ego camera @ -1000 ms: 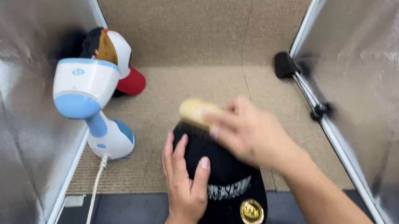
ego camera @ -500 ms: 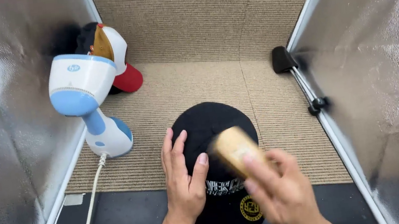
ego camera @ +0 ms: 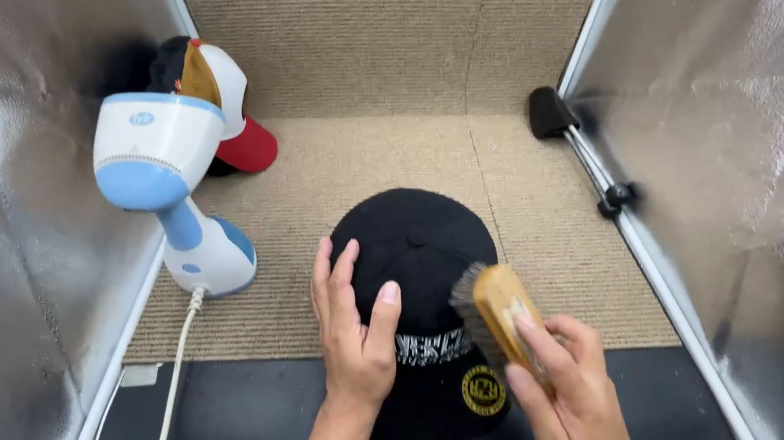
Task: The person cleans a black baseball cap by first brushing it with a wooden-handled brush. They then use a handheld garment steamer to steam the cap's surface. Finally, they brush the cap again to finish the cleaning process.
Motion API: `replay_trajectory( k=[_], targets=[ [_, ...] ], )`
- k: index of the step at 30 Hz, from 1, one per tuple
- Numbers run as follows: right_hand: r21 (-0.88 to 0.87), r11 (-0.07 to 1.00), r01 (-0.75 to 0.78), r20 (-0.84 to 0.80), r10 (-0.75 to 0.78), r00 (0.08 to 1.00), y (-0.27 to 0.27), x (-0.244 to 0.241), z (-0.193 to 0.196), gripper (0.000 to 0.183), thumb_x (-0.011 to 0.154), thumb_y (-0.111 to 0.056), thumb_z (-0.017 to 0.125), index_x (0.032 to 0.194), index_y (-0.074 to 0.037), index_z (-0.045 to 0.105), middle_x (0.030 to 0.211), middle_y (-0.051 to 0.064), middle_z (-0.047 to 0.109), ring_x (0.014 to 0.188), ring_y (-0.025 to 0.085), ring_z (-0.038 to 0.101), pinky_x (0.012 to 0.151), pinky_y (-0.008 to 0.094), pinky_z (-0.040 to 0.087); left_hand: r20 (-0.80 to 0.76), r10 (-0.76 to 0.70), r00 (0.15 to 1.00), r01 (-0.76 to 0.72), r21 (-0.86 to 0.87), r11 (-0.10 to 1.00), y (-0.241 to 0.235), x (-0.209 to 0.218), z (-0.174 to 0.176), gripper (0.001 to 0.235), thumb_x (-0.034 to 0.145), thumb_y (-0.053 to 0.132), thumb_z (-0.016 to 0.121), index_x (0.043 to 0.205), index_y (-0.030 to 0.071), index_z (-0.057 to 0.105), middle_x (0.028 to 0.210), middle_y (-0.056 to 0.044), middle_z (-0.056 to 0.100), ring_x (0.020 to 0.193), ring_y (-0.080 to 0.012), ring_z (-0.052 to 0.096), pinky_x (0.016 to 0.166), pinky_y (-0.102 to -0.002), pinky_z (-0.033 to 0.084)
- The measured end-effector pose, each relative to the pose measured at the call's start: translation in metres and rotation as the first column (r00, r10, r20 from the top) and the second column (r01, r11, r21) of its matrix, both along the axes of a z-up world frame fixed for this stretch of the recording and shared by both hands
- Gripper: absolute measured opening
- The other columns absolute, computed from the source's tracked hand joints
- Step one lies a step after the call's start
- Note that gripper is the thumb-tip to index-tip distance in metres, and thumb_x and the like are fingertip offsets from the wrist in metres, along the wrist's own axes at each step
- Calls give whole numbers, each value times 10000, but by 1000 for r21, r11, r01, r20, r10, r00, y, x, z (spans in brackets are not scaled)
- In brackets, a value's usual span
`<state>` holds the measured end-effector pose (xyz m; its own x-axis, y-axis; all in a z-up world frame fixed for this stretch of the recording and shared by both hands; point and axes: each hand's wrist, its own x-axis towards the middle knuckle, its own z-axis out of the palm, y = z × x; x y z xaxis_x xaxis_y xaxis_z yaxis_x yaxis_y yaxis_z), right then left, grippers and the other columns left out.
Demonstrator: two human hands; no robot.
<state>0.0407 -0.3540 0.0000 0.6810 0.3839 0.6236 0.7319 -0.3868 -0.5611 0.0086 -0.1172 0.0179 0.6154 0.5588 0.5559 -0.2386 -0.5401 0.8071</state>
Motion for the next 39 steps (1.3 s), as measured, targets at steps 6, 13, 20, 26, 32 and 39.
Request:
replay_trajectory(
  k=[6, 13, 20, 26, 32, 39],
  targets=[
    [-113, 987, 115, 22, -114, 993, 23, 40, 80, 420, 944, -289, 643, 1345, -175, 698, 1255, 156, 558, 978, 261, 633, 911, 365, 496, 20, 29, 999, -29, -21, 999, -2, -4, 6, 622, 966, 357, 558, 1486, 36, 445, 1638, -262, 307, 1523, -393, 316, 1225, -511, 256],
    [-474, 880, -15, -334, -164, 928, 98, 141, 124, 605, 935, -509, 425, 1485, -326, 596, 1013, 73, 583, 994, 260, 583, 907, 385, 424, 70, 14, 997, -12, -41, 999, 3, 4, 1, 690, 953, 354, 601, 1504, -1, 386, 1642, -266, 298, 1532, -380, 315, 1251, -482, 248],
    [-302, 953, -15, -131, -26, 991, 97, 128, 115, 444, 942, -468, 562, 1319, -294, 721, 1105, 132, 604, 1059, 264, 633, 973, 374, 446, 90, 11, 996, -8, -38, 999, 4, 7, 0, 687, 953, 338, 602, 1497, -17, 378, 1631, -268, 312, 1524, -379, 331, 1244, -479, 266],
    [-474, 849, -234, -42, 243, 969, 118, 136, 128, 444, 965, -468, 531, 1331, -270, 687, 1181, 124, 655, 1009, 297, 631, 841, 442, 479, 165, -46, 985, 73, -158, 985, 4, 5, 3, 807, 918, 274, 659, 1548, -40, 265, 1612, -261, 348, 1508, -335, 357, 1254, -417, 276],
    [-118, 985, -127, -712, 6, 702, 92, 170, 67, 278, 983, -348, 558, 1084, -162, 739, 864, 39, 561, 750, 169, 408, 650, 327, 260, 21, -64, 998, 67, -208, 976, 13, 5, 2, 823, 882, 355, 676, 1539, 25, 307, 1638, -226, 310, 1522, -341, 323, 1242, -440, 263],
    [401, 890, 215, -862, 287, 418, 75, 143, 47, 460, 1012, -360, 486, 1450, -232, 543, 994, 72, 726, 713, 194, 674, 446, 415, 542, -140, -92, 986, 49, -281, 958, 20, 10, 18, 907, 815, 444, 698, 1554, 69, 329, 1600, -166, 391, 1480, -294, 391, 1198, -416, 329]
  ],
)
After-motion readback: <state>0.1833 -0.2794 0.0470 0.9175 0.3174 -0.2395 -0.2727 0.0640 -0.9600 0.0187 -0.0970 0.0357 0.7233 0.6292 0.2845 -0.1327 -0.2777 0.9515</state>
